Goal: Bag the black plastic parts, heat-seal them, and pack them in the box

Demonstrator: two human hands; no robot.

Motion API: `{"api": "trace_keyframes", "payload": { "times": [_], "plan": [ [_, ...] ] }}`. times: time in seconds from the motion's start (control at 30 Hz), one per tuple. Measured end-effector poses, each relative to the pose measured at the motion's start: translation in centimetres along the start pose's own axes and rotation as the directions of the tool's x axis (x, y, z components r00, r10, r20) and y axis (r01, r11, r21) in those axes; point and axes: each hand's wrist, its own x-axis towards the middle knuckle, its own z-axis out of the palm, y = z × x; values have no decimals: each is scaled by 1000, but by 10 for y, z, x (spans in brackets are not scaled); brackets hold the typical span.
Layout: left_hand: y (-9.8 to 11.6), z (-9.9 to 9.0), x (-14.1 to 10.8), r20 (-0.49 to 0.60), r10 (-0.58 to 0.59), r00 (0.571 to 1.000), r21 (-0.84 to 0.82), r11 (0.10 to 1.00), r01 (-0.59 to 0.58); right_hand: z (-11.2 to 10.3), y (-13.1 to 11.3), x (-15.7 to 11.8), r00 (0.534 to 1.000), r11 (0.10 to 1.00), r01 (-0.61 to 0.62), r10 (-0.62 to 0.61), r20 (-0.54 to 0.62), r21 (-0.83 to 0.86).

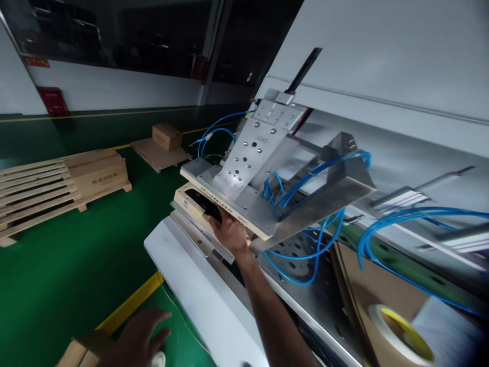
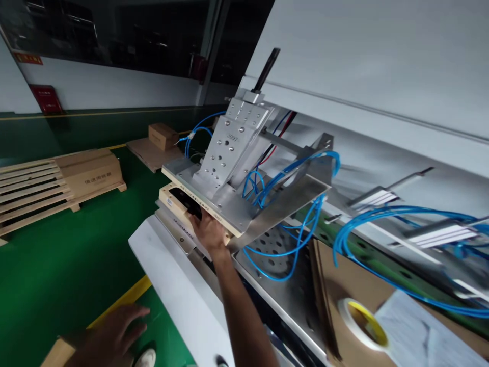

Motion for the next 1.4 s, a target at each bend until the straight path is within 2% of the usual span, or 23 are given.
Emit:
{"api": "trace_keyframes", "payload": {
  "times": [0.07, 0.13, 0.2, 0.27, 0.33, 0.43, 0.5, 0.57, 0.63, 0.7, 0.73, 0.8, 0.87, 0.93, 1.0, 1.07, 1.1, 1.17, 1.23, 1.27, 1.3, 1.37, 1.4],
  "plan": [
    [0, -25, 56, -66, 64, 996, 16, 998, -63, 1, 5, -25, 999, 991, 18, -22, -30, -129],
    [-3, -46, 127, -150, 65, 987, 58, 997, -57, 3, 11, -49, 996, 957, 39, -59, -62, -287],
    [-9, -59, 198, -198, 107, 974, 144, 986, -79, 5, 16, -65, 993, 903, 69, -102, -56, -424],
    [-19, -62, 256, -239, 162, 957, 261, 960, -97, 6, 18, -73, 992, 869, 93, -122, -29, -487],
    [-29, -61, 294, -237, 223, 946, 323, 936, -140, 6, 17, -72, 994, 866, 92, -112, -12, -492],
    [-39, -66, 313, -212, 263, 941, 322, 928, -187, 3, 7, -68, 997, 886, 77, -77, 19, -456],
    [-41, -74, 306, -195, 277, 941, 303, 929, -211, -1, -1, -75, 998, 902, 57, -49, 30, -429],
    [-37, -79, 285, -213, 280, 936, 272, 937, -219, -8, -9, -100, 999, 922, 35, -44, -14, -384],
    [-26, -74, 246, -338, 258, 905, 226, 956, -188, -17, -14, -146, 990, 957, 67, -98, -98, -282],
    [-5, -58, 188, -407, 198, 892, 146, 978, -150, -28, -19, -212, 971, 975, 185, -200, -127, -125],
    [10, -47, 154, -403, 168, 900, 112, 985, -133, -33, -20, -249, 955, 961, 275, -278, -107, -36],
    [45, -23, 83, -245, 193, 950, 69, 981, -182, -47, -18, -325, 941, 936, 336, -329, -81, 99],
    [85, 3, 26, -29, 284, 958, 21, 959, -283, -63, -5, -394, 977, 962, 211, -201, -73, 175],
    [121, 24, -10, 65, 348, 935, -2, 937, -349, -82, 17, -450, 992, 987, 43, -23, -125, 154],
    [147, 35, -26, 103, 367, 925, 15, 929, -370, -104, 43, -494, 965, 990, -136, 141, -219, 40],
    [163, 39, -32, 125, 375, 918, 60, 921, -385, -131, 70, -531, 893, 936, -334, 276, -356, -112],
    [166, 41, -34, 132, 385, 913, 86, 914, -397, -146, 85, -549, 837, 880, -441, 332, -436, -175],
    [170, 45, -37, 120, 395, 911, 134, 902, -410, -180, 116, -582, 683, 717, -653, 419, -598, -243],
    [171, 50, -42, 88, 391, 916, 157, 903, -400, -218, 149, -616, 495, 513, -827, 467, -732, -232],
    [172, 53, -44, 73, 385, 920, 166, 905, -392, -236, 166, -632, 400, 411, -888, 474, -785, -204],
    [173, 55, -47, 60, 377, 924, 178, 907, -382, -253, 183, -647, 327, 347, -922, 470, -820, -169],
    [177, 57, -53, 54, 352, 934, 216, 909, -355, -281, 213, -674, 233, 283, -953, 456, -859, -108],
    [179, 58, -55, 57, 325, 944, 246, 912, -329, -291, 227, -685, 212, 279, -956, 449, -868, -90]
  ]
}}
